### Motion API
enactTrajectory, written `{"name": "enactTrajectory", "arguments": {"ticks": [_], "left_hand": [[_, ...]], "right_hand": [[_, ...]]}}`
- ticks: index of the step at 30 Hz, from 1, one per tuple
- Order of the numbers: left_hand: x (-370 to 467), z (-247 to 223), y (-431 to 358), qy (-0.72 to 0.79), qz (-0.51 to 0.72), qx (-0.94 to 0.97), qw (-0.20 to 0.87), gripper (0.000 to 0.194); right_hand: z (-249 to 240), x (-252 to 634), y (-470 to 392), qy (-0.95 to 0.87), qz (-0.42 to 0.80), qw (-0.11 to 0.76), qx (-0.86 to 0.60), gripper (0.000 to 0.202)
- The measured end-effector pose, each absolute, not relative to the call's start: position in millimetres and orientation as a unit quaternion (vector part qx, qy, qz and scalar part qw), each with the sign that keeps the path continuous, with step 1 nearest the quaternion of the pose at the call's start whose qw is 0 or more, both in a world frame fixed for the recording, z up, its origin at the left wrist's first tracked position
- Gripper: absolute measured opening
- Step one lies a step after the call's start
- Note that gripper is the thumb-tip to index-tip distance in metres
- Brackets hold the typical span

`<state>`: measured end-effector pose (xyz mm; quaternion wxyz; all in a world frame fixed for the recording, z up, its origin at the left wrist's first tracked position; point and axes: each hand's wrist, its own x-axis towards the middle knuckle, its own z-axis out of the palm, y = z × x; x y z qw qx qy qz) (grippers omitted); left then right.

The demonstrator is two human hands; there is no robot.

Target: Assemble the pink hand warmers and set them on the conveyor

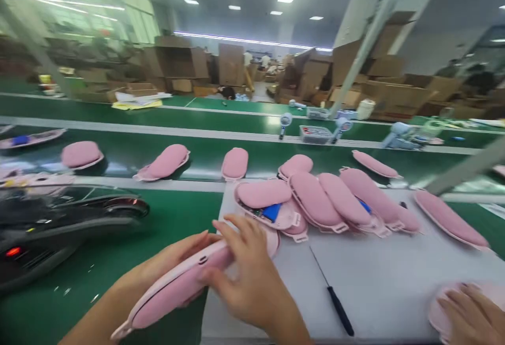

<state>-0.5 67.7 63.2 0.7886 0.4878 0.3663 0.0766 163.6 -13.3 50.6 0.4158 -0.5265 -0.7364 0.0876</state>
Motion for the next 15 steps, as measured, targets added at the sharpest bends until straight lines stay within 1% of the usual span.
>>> {"name": "enactTrajectory", "arguments": {"ticks": [2, 3, 4, 7, 9, 12, 15], "left_hand": [[-12, 64, 66, 0.354, 0.082, 0.519, 0.774, 0.051], [-16, 65, 64, 0.345, 0.091, 0.565, 0.744, 0.05], [-20, 65, 61, 0.339, 0.11, 0.623, 0.697, 0.045], [-30, 55, 45, 0.362, 0.188, 0.751, 0.519, 0.031], [-34, 41, 34, 0.393, 0.228, 0.771, 0.446, 0.029], [-35, 14, 23, 0.406, 0.282, 0.763, 0.417, 0.025], [-30, -6, 18, 0.376, 0.338, 0.754, 0.421, 0.026]], "right_hand": [[45, 165, -21, -0.738, 0.102, 0.427, -0.513, 0.024], [40, 169, -26, -0.729, 0.078, 0.434, -0.524, 0.017], [32, 174, -32, -0.711, 0.039, 0.438, -0.548, 0.014], [6, 180, -52, -0.65, -0.074, 0.399, -0.643, 0.018], [-7, 178, -62, -0.633, -0.101, 0.366, -0.675, 0.021], [-8, 164, -65, -0.641, -0.153, 0.337, -0.673, 0.024], [4, 144, -56, -0.692, -0.154, 0.318, -0.629, 0.031]]}}
